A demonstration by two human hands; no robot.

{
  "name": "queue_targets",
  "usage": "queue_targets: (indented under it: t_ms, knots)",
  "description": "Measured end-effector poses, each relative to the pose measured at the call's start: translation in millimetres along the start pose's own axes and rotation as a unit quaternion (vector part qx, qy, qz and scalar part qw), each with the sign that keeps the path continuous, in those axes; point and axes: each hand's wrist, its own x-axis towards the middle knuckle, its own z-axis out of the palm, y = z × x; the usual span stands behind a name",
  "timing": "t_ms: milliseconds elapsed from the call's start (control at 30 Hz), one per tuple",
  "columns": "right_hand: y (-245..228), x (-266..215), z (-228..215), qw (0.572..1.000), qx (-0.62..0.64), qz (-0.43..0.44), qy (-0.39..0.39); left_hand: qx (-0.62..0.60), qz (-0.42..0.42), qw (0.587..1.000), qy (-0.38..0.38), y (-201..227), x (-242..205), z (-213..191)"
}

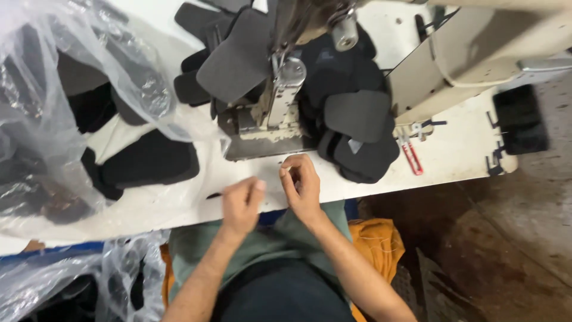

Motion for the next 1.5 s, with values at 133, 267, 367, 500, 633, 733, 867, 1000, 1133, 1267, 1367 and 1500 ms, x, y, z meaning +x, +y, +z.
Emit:
queue_targets:
  t_ms: [133,267,367,500,633,733,867,1000,1133,1267,1367,1500]
  knots:
    - [-15.0,30.5,-55.2,0.99,-0.098,-0.065,0.082,-0.049,-0.083,0.994,0.045,-20.2,14.6,-2.4]
    - [-39.7,68.9,-109.7,0.919,-0.353,-0.142,0.104,0.0,-0.034,0.998,0.054,-20.8,13.2,1.9]
    - [8.9,69.0,-127.4,0.949,-0.308,-0.061,0.027,0.005,0.003,0.999,0.052,-35.6,8.0,4.2]
    - [48.5,46.9,-155.3,0.933,-0.339,-0.095,0.07,0.065,-0.07,0.993,0.067,1.9,-3.8,-29.0]
    - [-15.3,36.6,-165.8,0.948,-0.093,-0.133,0.272,0.113,-0.053,0.989,0.076,41.4,-4.1,-83.3]
    - [-17.3,5.4,-155.9,0.955,-0.066,-0.08,0.278,0.273,-0.008,0.952,0.138,40.3,-5.5,-125.6]
    - [51.4,-39.4,-104.3,0.929,0.211,0.234,0.196,0.416,0.019,0.906,0.079,41.7,19.9,-153.5]
    - [24.8,-22.8,-41.0,0.9,0.296,0.313,0.061,0.446,0.048,0.891,0.076,13.3,53.1,-152.8]
    - [20.5,-21.7,-15.8,0.923,0.241,0.298,-0.031,0.459,-0.023,0.885,0.07,-9.8,65.9,-149.8]
    - [27.0,-31.6,-10.1,0.96,0.17,0.214,-0.061,0.444,-0.034,0.888,0.114,-18.5,60.2,-140.7]
    - [32.3,-38.8,-10.9,0.966,0.179,0.174,-0.065,0.421,-0.004,0.9,0.114,-8.6,63.3,-149.5]
    - [16.6,-29.9,-8.3,0.965,0.168,0.188,-0.067,0.412,-0.096,0.902,0.082,15.7,54.5,-146.1]
